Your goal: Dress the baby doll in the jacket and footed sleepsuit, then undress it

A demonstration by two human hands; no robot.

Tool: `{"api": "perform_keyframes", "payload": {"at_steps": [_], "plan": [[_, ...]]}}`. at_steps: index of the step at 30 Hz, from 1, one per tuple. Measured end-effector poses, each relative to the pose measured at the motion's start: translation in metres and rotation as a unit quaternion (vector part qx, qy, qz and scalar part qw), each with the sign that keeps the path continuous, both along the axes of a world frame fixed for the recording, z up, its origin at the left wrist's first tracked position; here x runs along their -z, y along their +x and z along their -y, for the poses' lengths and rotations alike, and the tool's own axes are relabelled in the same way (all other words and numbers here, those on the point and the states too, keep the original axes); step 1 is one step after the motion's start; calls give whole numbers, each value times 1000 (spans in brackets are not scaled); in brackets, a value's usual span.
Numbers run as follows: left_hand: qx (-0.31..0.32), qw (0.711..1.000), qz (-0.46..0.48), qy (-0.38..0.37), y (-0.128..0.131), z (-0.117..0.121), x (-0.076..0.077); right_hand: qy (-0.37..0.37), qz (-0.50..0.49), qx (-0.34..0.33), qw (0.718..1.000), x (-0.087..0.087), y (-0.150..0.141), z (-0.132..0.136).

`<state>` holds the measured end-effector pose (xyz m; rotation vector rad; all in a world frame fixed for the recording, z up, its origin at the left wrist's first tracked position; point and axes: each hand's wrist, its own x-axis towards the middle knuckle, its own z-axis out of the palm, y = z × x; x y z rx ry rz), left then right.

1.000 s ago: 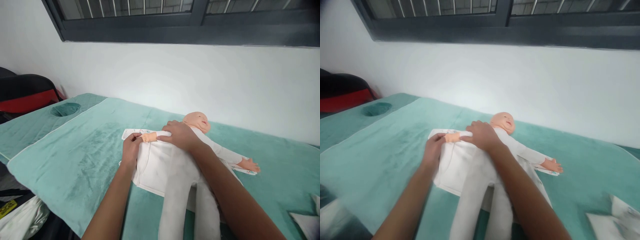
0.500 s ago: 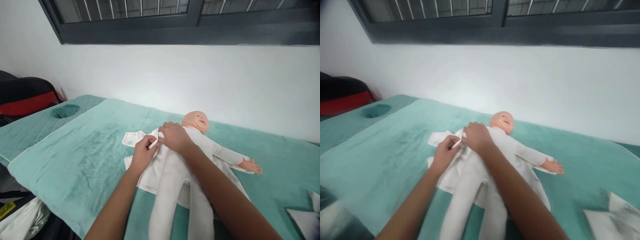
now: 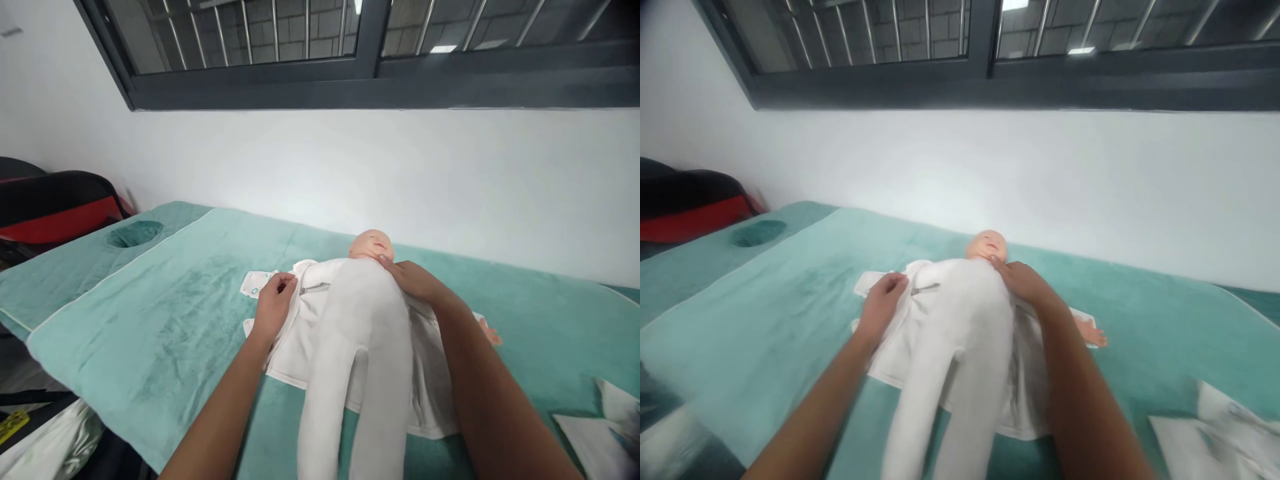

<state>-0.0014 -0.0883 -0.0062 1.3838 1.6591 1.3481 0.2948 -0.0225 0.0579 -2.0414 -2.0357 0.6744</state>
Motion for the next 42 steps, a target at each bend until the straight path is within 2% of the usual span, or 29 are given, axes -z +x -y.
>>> {"api": "perform_keyframes", "payload": {"at_steps": [2,6,9,12,16,20,22,24,25,26,28,29,30,32,34,37,42], "plan": [[10,1000,1,3,5,-6,-5,-1,-56,-28,998,4,-6,0],[25,999,12,32,22,-22,-17,29,-129,-73,988,1,-20,7],[14,998,0,60,35,-30,-27,52,-153,-111,981,2,-34,10],[6,997,-34,68,41,-27,-38,69,-151,-112,980,9,-46,6],[61,991,-114,38,45,-1,-61,53,-130,-108,984,21,-51,1],[102,963,-248,-14,56,50,-98,53,-125,-97,986,22,-51,1],[157,960,-231,-27,61,75,-113,48,-130,-92,986,20,-51,3],[231,961,-146,-43,61,90,-118,41,-138,-91,985,19,-51,5],[239,963,-114,-40,57,91,-114,39,-142,-89,985,19,-51,6],[221,969,-103,-29,51,89,-107,37,-146,-85,985,18,-51,7],[95,979,-181,20,29,76,-82,38,-148,-75,985,18,-51,8],[26,967,-252,33,16,67,-67,38,-149,-71,986,17,-51,9],[-12,944,-329,30,2,57,-51,38,-150,-68,986,17,-51,9],[-26,894,-448,-7,-25,40,-22,37,-153,-64,985,17,-51,9],[-31,863,-502,-39,-44,29,-1,36,-162,-59,984,17,-51,9],[-41,833,-550,-38,-56,17,11,38,-180,-52,982,18,-50,8],[-92,814,-574,0,-55,-1,10,75,-176,-56,980,23,-49,2]]}}
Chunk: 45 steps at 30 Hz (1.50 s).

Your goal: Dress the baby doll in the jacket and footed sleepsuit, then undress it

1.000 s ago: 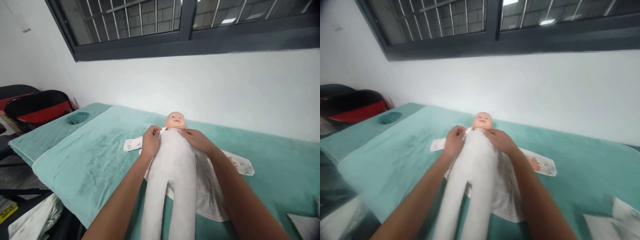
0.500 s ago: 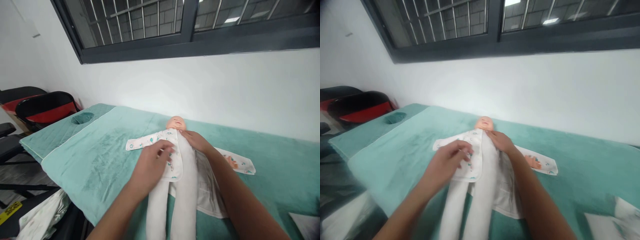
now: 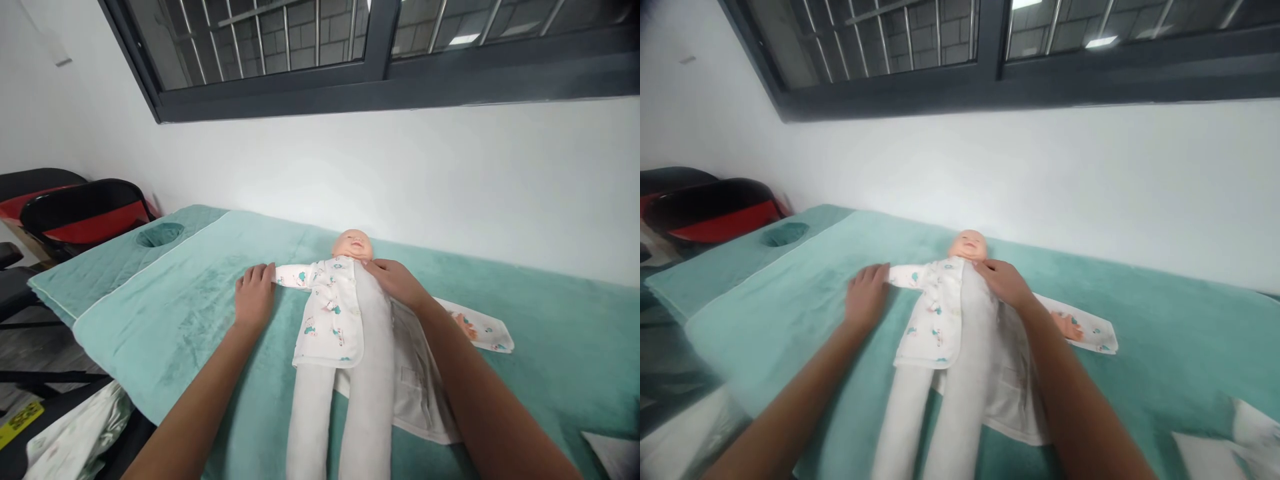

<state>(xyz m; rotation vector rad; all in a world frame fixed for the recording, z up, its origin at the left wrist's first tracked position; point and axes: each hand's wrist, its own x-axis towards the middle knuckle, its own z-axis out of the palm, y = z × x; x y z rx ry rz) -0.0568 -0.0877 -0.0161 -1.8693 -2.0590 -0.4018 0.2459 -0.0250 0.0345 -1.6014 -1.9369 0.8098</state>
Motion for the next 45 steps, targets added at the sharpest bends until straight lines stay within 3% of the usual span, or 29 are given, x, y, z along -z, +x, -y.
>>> {"api": "perform_keyframes", "payload": {"at_steps": [6,9,15,18,23,27,31,35,39,45], "plan": [[-48,997,44,-31,-3,-8,5,21,12,1,1000,4,-1,-3],[-39,993,99,-42,-8,-7,9,25,27,6,999,3,-4,-1],[-20,968,250,-20,-22,-4,16,74,115,82,987,5,-1,17],[-23,956,291,-7,-24,-2,16,83,169,98,977,7,23,29],[-30,950,308,47,-19,6,11,25,227,138,964,10,89,51],[71,968,231,72,-8,14,10,-17,179,88,980,14,122,68],[183,956,218,69,13,28,8,2,112,54,992,16,122,75],[251,908,330,62,45,57,1,21,71,70,995,18,119,74],[321,841,435,-24,73,89,-5,7,14,79,997,22,120,73],[350,820,446,-78,78,104,-6,2,-36,133,990,26,113,72]]}}
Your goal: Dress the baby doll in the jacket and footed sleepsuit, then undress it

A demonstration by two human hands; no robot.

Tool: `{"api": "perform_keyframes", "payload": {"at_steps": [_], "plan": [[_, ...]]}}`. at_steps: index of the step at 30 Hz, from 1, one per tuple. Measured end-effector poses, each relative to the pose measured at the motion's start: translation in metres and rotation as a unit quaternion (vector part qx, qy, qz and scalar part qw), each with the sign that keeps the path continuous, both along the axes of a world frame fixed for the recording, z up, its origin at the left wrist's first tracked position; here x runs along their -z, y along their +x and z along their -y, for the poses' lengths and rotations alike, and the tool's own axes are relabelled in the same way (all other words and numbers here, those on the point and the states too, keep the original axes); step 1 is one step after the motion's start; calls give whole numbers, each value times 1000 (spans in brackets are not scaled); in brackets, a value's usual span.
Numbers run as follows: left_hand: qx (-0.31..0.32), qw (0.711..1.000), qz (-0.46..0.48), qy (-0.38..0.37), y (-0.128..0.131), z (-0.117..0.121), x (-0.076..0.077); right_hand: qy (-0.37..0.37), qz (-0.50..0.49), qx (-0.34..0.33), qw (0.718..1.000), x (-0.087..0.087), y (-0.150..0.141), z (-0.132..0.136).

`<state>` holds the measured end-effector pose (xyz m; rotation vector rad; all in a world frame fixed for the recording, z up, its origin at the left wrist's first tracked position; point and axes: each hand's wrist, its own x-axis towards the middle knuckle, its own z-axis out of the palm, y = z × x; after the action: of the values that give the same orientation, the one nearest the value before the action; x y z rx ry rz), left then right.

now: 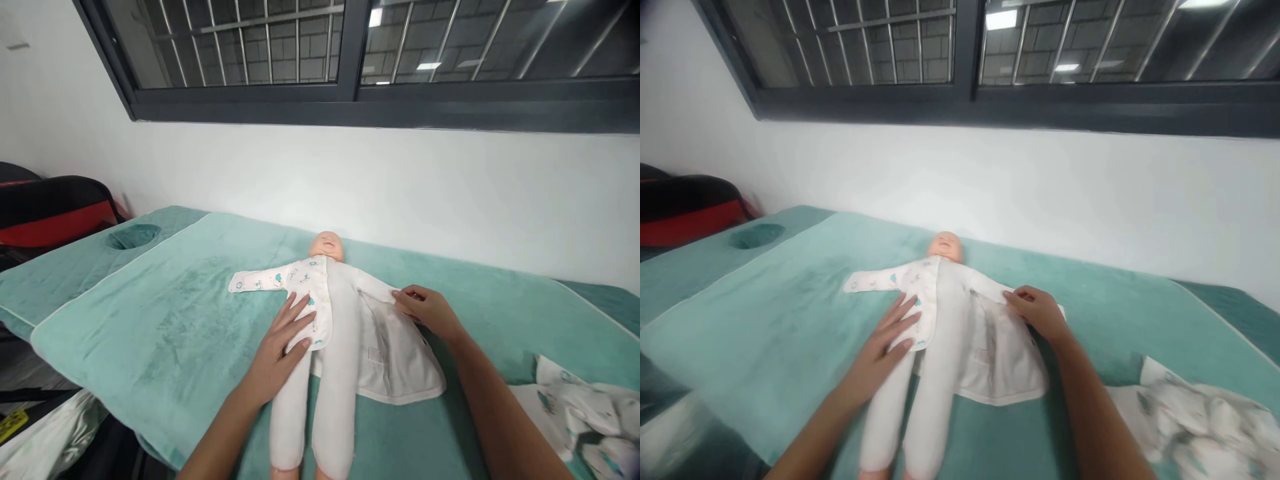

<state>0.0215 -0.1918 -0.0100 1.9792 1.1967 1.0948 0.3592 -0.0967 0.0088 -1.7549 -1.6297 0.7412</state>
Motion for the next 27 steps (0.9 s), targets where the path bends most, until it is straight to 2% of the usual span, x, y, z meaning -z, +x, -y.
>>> {"api": "perform_keyframes", "payload": {"at_steps": [3,7,10,13,17,20,22,24,27], "plan": [[-7,1000,-8,-6,1,-1,-9,-19,-53,39,998,-2,3,-1],[0,998,-57,1,14,-10,-37,-54,-224,71,970,-8,16,-1],[25,994,-99,27,38,-29,-58,-77,-327,75,939,-10,21,-2],[43,986,-145,76,73,-59,-69,-91,-362,34,927,-9,20,-4],[89,946,-264,168,125,-102,-71,-50,-331,9,942,-9,18,-3],[102,911,-358,176,150,-122,-69,-18,-296,-24,955,-10,19,-1],[108,900,-390,159,156,-129,-69,-7,-200,-34,979,-10,18,-2],[109,894,-404,163,155,-131,-71,-1,-65,-17,998,-7,14,-4],[94,874,-434,195,150,-132,-75,1,50,21,999,2,1,-9]]}}
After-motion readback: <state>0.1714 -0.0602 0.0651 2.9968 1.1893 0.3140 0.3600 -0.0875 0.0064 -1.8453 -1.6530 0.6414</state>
